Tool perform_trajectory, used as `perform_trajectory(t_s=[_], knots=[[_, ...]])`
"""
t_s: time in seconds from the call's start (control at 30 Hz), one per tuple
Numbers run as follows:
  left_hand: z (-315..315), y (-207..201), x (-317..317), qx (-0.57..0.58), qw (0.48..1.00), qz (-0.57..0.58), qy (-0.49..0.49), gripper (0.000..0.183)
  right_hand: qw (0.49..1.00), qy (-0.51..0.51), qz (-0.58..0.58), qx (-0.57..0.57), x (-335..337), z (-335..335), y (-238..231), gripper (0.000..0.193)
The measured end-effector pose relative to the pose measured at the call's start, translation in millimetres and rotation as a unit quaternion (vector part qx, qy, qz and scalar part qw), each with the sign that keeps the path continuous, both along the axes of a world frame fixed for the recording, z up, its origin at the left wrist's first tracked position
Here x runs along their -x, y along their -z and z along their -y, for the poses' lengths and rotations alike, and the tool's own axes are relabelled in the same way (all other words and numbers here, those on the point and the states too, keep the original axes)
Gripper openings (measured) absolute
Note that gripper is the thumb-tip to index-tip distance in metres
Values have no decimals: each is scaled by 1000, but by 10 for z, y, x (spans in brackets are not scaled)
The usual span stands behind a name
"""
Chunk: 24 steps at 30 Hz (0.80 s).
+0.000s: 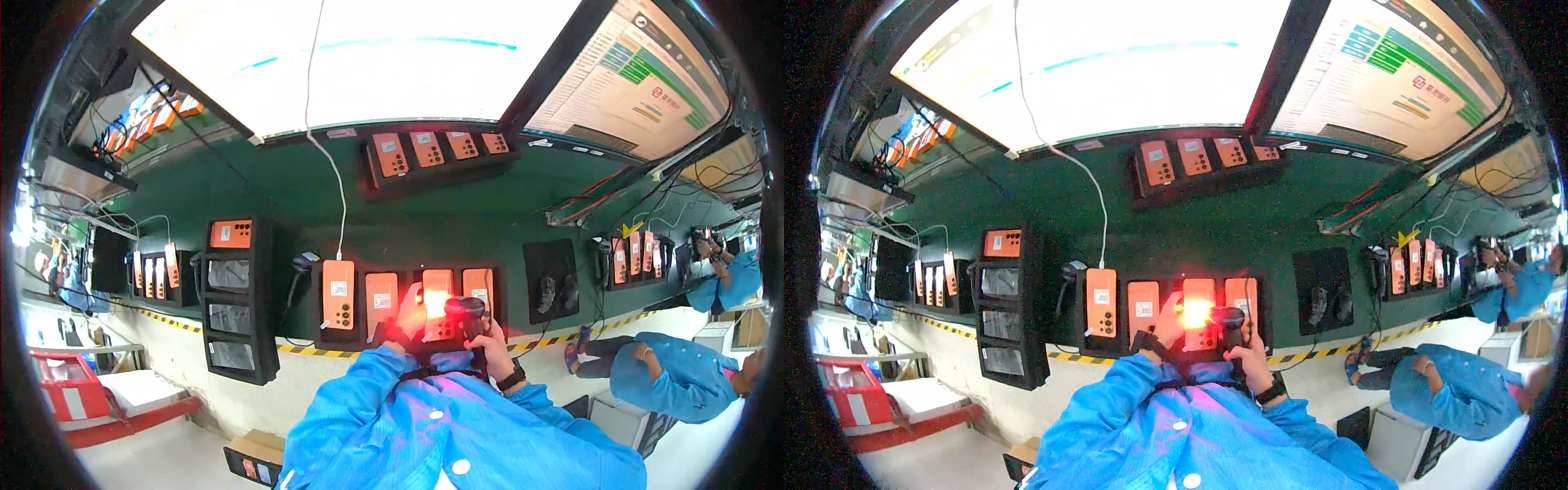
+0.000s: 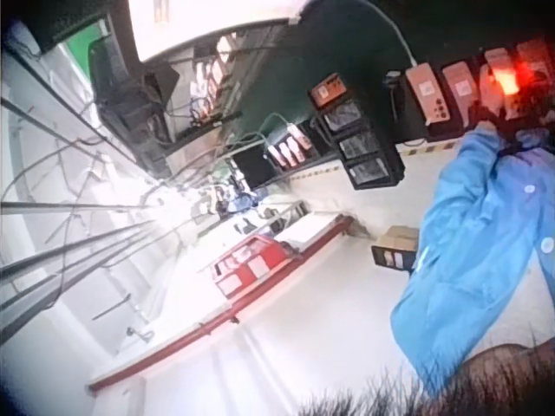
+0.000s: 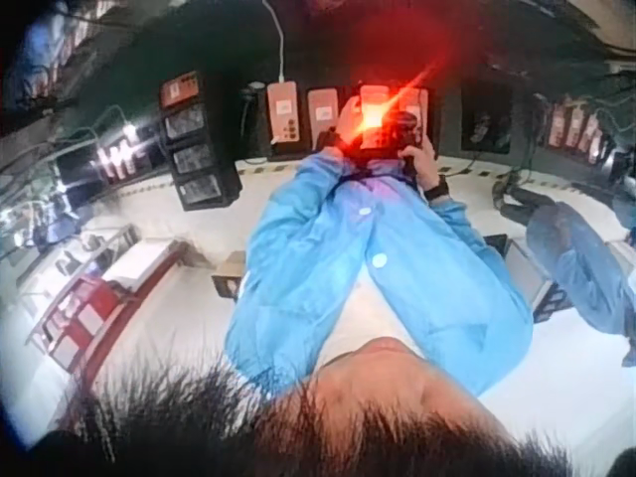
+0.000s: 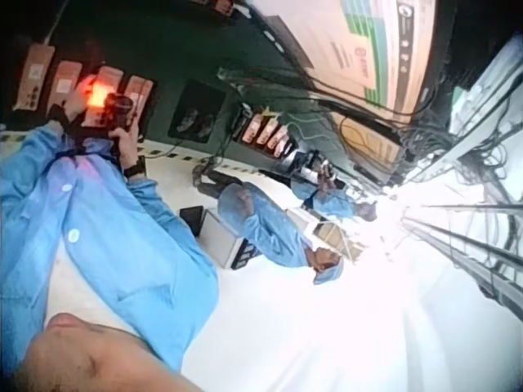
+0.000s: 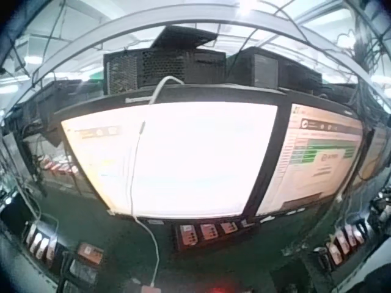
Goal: The recorder uses a handheld scanner to scan barcodes on a series of smartphones and checks the results on a computer monitor at a factory workstation.
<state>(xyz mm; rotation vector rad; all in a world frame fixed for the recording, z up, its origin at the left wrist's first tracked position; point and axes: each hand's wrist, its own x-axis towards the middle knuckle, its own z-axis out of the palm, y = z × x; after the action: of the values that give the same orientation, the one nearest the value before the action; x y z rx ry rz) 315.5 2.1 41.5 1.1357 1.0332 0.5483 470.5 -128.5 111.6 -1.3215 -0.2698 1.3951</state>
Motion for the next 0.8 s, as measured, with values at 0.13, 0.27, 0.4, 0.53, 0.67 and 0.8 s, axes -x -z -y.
perform_trajectory(t_s=[0.13, 0.27, 0.4, 0.53, 0.67, 0.8], knots=[[-23, 247, 2, 10, 999, -32, 1, 43, 1000, -8, -21, 17, -7, 29, -33, 45], [-28, 350, 2, 27, 1000, 2, 0, 43, 1000, 14, -3, 14, -87, 141, 73, 41], [19, 128, 32, -13, 1000, -4, 4, 41, 988, 109, 111, -27, -685, 94, 310, 32], [180, -254, 53, -87, 995, 25, 29, 38, 949, 170, 266, -12, -1322, -73, 878, 38], [156, -502, -50, -118, 993, 3, 27, 34, 903, 70, 418, 76, -1485, -70, 1435, 36], [150, -689, -43, -108, 993, 19, 46, 27, 673, 99, 729, 76, -1380, -246, 1383, 19]])
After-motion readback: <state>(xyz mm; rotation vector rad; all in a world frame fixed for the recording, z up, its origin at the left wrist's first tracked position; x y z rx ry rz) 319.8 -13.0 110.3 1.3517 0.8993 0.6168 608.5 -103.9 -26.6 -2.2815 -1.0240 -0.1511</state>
